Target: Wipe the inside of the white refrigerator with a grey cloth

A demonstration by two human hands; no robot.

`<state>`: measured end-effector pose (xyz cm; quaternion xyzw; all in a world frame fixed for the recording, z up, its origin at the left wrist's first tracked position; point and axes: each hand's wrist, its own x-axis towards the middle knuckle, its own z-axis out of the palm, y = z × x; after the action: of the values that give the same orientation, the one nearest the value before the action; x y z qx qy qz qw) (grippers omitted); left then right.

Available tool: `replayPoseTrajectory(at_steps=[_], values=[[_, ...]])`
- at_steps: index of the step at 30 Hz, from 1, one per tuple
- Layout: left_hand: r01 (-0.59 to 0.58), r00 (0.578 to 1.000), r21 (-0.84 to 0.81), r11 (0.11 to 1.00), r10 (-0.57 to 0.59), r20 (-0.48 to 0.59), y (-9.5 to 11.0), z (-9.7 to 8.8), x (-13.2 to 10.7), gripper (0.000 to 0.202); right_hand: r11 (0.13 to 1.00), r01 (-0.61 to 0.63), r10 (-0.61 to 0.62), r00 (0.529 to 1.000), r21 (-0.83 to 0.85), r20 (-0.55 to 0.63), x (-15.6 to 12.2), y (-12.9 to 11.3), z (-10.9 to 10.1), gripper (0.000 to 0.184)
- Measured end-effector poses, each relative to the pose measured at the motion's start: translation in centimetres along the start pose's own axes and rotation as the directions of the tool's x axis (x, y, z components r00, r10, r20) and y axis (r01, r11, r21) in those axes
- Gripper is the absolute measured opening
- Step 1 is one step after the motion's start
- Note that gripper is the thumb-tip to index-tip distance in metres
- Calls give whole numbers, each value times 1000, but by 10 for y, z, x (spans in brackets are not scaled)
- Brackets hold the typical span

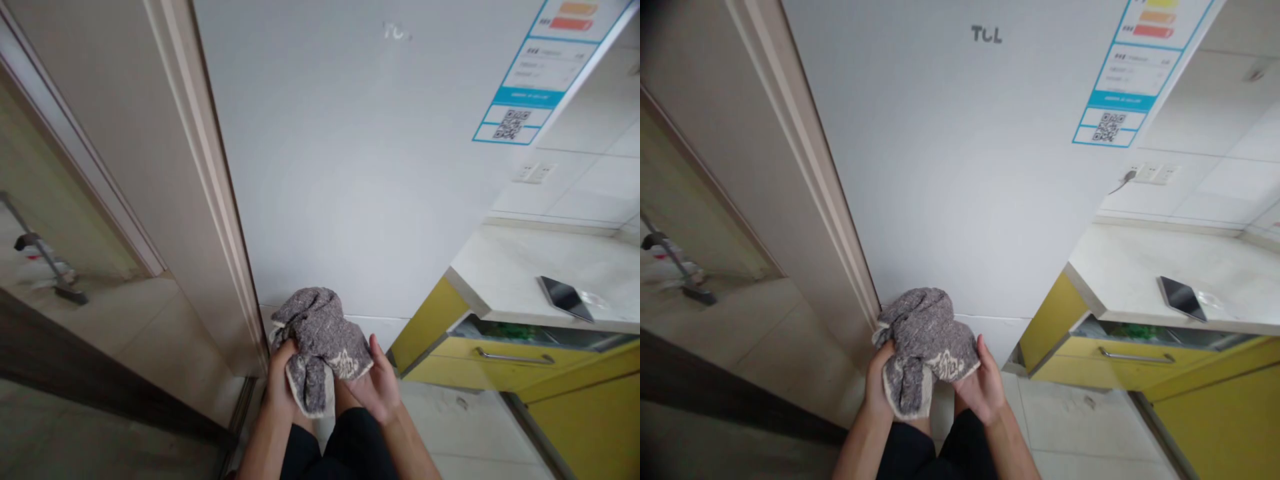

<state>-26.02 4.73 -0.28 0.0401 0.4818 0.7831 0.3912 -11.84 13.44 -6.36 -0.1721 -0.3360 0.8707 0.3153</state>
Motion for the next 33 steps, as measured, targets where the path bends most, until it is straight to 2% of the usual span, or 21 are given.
replayPoseTrajectory(at_steps=[2,4,6,10,13,15,18,21,23,26,28,29,31,33], values=[[45,999,0,999,-45,-13,-3,2,-1,50,997,77,-75,995,32,-60,-2,-9,0,48],[30,999,27,999,-29,-22,-6,1,-1,56,988,135,-125,985,73,-121,-3,-16,0,38],[5,1000,84,996,-6,12,-8,-1,0,57,982,165,-145,972,93,-186,-4,-22,-1,31],[-14,995,218,976,-8,102,-10,-6,6,52,985,173,-170,954,-8,-249,-10,-27,2,36],[-79,990,323,943,34,140,-12,-10,12,44,969,188,-220,951,-159,-216,-17,-29,5,44],[-150,982,433,889,83,170,-15,-10,14,40,948,192,-244,951,-254,-189,-21,-29,7,50],[-294,954,611,735,190,232,-22,-4,10,34,872,212,-286,952,-441,-109,-26,-28,11,53],[-407,913,678,612,297,280,-32,8,-2,28,762,248,-302,953,-598,10,-29,-24,17,57],[-456,890,670,585,307,337,-35,14,-10,23,697,274,-295,952,-662,83,-31,-23,21,63],[-508,855,651,564,240,460,-32,18,-17,21,602,295,-262,951,-742,165,-34,-25,24,75],[-498,833,611,615,144,534,-29,16,-18,29,599,291,-234,954,-746,185,-37,-30,25,87],[-463,813,564,684,75,577,-28,14,-17,34,615,287,-225,957,-735,185,-38,-32,25,92],[-300,726,385,873,-53,685,-29,10,-13,42,637,273,-225,960,-720,165,-40,-36,22,99],[-84,634,182,980,-88,768,-33,8,-10,46,620,254,-247,961,-742,122,-41,-38,18,98]])
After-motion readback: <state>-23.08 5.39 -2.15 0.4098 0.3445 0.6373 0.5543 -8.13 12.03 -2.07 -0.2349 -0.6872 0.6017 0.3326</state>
